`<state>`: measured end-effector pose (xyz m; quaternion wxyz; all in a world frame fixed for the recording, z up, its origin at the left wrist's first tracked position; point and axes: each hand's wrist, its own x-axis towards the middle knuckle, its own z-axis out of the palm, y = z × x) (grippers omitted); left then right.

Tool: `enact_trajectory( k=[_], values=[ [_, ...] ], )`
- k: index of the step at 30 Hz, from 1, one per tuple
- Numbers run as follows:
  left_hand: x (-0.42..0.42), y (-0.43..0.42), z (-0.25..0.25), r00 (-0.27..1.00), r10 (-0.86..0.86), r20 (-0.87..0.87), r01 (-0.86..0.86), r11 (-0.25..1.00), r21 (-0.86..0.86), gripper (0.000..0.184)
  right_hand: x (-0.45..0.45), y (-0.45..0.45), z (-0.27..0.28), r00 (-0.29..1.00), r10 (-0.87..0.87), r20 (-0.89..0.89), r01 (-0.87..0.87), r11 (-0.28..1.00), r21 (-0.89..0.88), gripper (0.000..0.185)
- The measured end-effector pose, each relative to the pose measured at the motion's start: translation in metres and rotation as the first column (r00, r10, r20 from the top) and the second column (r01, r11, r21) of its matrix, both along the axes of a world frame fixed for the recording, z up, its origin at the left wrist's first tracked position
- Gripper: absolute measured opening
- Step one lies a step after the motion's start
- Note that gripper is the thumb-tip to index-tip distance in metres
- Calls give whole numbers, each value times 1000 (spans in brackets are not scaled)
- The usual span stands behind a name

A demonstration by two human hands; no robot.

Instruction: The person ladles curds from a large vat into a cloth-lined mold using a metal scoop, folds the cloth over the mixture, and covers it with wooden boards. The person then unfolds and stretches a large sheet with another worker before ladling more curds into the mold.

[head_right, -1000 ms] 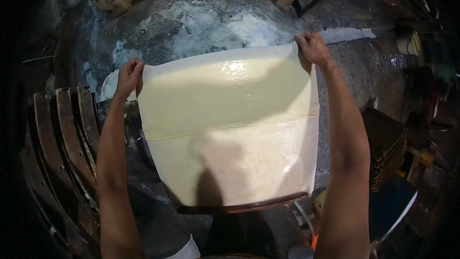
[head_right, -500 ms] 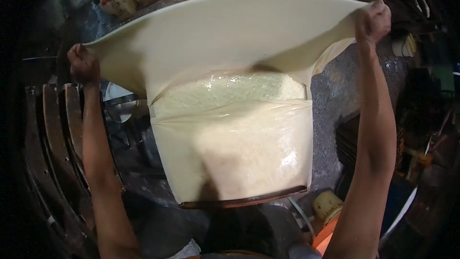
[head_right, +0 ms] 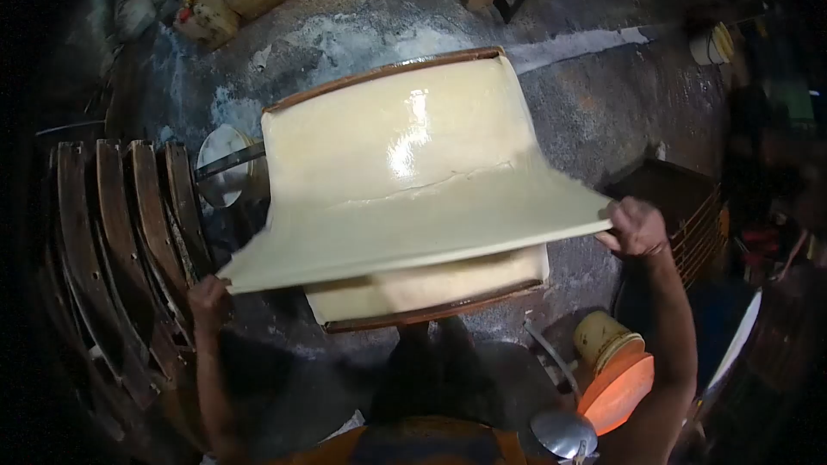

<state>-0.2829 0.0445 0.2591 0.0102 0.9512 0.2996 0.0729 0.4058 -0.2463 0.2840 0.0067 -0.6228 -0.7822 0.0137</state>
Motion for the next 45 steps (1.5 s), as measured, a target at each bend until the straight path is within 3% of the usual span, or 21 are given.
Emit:
enact_trajectory(
  k=[1,3,6,10,13,17,19,21,24,27,28,31,32,33,34,37,39,40,42,43,45],
  values=[
    [-5,-23,-8,999,35,-6,-35,999,-36,15,-5,-24,-20,1000,18,4,-18,999,-29,27],
    [-14,-67,-26,994,99,-48,-102,993,-66,14,-13,-74,-59,992,-122,43,127,979,-157,25],
    [-28,-114,-56,977,198,-85,-206,972,-111,12,-28,-112,-91,951,-290,-107,266,943,-199,20],
    [-37,-148,-90,951,272,-148,-291,948,-126,9,-34,-156,-135,915,-403,-37,378,884,-276,25],
    [-47,-157,-112,889,398,-228,-425,902,-83,9,-21,-163,-147,903,-425,-56,410,895,-177,26],
    [-46,-162,-128,873,433,-222,-466,876,-125,8,-22,-171,-160,815,-573,-82,548,810,-210,31],
    [-41,-169,-155,862,426,-275,-479,862,-167,8,-33,-195,-224,748,-642,-169,585,758,-288,31],
    [-29,-182,-182,893,415,-176,-448,861,-240,10,-60,-205,-286,790,-545,-282,511,839,-188,29],
    [-25,-197,-207,923,379,-63,-384,900,-206,11,-104,-173,-271,675,-734,-76,636,631,-444,24],
    [-14,-186,-159,712,683,-165,-697,659,-281,12,-76,-165,-234,382,-891,-246,856,441,-268,21],
    [-27,-184,-165,736,646,-204,-677,686,-267,13,-72,-166,-229,503,-828,-247,828,544,-136,20],
    [-41,-186,-193,874,321,-366,-440,842,-313,20,-78,-184,-280,443,-893,-80,777,427,-462,23],
    [-36,-190,-210,868,426,-256,-497,725,-477,25,-96,-176,-278,481,-876,31,746,391,-539,26],
    [-30,-191,-226,828,537,-159,-504,590,-631,30,-105,-185,-299,500,-838,-219,648,530,-548,27],
    [-26,-194,-231,755,651,-86,-467,441,-767,35,-124,-177,-282,555,-773,-307,586,625,-516,30],
    [-15,-196,-196,783,475,-401,-618,666,-418,49,-132,-176,-277,407,-805,-431,598,592,-540,38],
    [-5,-213,-166,733,606,-311,-676,591,-441,54,-142,-200,-272,365,-799,-478,712,570,-409,46],
    [-8,-222,-151,690,678,-254,-705,548,-451,56,-142,-223,-292,457,-727,-512,709,646,-284,52],
    [-14,-244,-138,632,768,-103,-692,500,-520,50,-156,-235,-248,244,-891,-384,685,438,-582,57],
    [-18,-249,-133,636,761,-126,-672,467,-575,49,-159,-250,-246,295,-918,-264,676,396,-621,59],
    [13,-261,-59,482,874,-65,-658,311,-686,44,-152,-300,-285,554,-817,-164,587,522,-619,62]
  ],
)
